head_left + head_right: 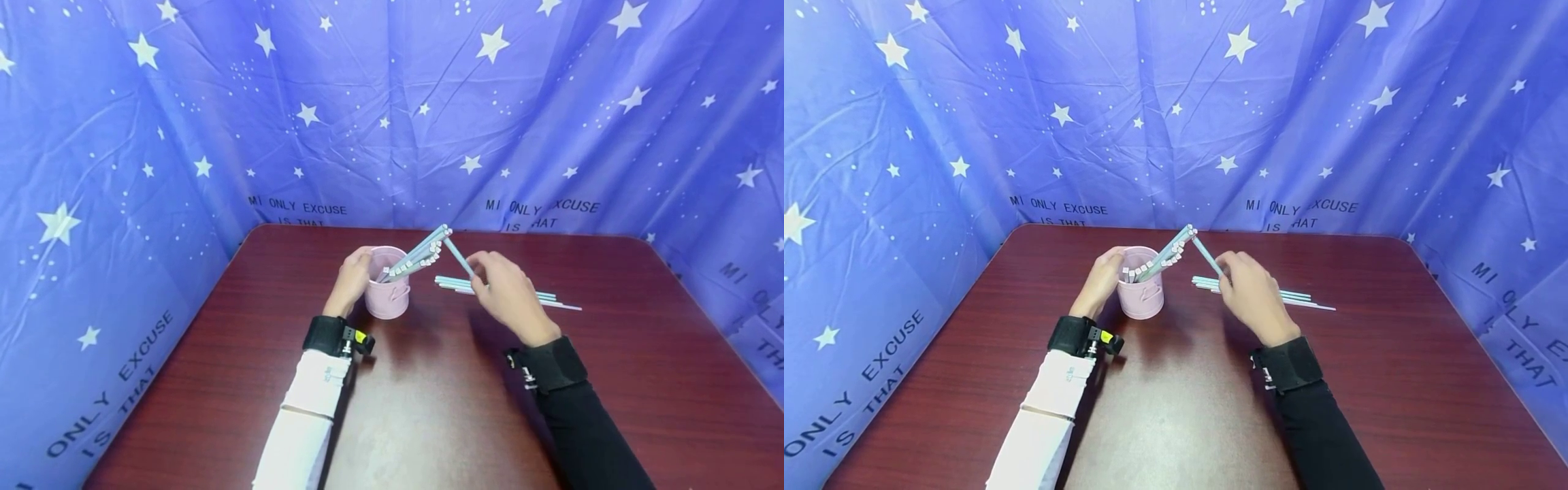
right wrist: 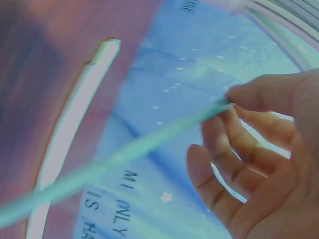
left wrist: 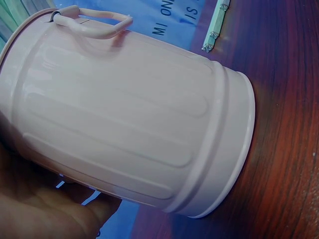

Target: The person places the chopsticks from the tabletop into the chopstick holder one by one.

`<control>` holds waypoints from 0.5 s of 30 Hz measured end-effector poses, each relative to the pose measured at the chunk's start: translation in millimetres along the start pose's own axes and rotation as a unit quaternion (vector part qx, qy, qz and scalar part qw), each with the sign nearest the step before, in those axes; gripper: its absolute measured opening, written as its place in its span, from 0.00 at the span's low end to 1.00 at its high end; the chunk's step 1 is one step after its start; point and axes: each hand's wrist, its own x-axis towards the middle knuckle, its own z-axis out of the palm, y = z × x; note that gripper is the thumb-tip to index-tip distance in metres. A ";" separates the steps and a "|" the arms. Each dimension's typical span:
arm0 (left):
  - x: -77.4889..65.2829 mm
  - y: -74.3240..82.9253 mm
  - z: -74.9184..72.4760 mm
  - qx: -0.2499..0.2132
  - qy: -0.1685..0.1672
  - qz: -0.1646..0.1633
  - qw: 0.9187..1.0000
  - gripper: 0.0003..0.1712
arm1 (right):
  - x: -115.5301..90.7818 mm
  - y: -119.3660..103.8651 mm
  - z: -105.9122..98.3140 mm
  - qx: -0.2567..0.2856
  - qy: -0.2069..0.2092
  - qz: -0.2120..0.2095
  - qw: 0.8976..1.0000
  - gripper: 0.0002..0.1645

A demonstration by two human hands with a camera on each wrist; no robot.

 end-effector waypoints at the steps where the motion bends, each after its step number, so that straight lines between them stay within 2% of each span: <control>1: 0.1 0.2 0.0 0.000 0.000 0.000 1.000 0.25 | 0.7 -1.9 -4.1 0.014 0.019 0.001 1.000 0.13; 5: 0.3 0.1 0.0 0.000 0.000 -0.002 1.000 0.24 | 0.5 -10.9 -19.8 0.069 0.108 -0.004 0.992 0.11; 9: -0.3 0.7 -0.2 0.002 0.000 -0.003 1.000 0.25 | -3.6 -22.9 -33.7 0.110 0.200 -0.008 0.974 0.10; 12: -0.5 1.1 -0.2 0.002 0.000 -0.003 1.000 0.25 | -7.0 -33.7 -41.7 0.155 0.254 -0.010 0.955 0.10; 15: 0.2 1.0 0.2 0.003 0.000 -0.005 1.000 0.25 | -9.3 -45.7 -47.1 0.236 0.290 -0.029 0.927 0.11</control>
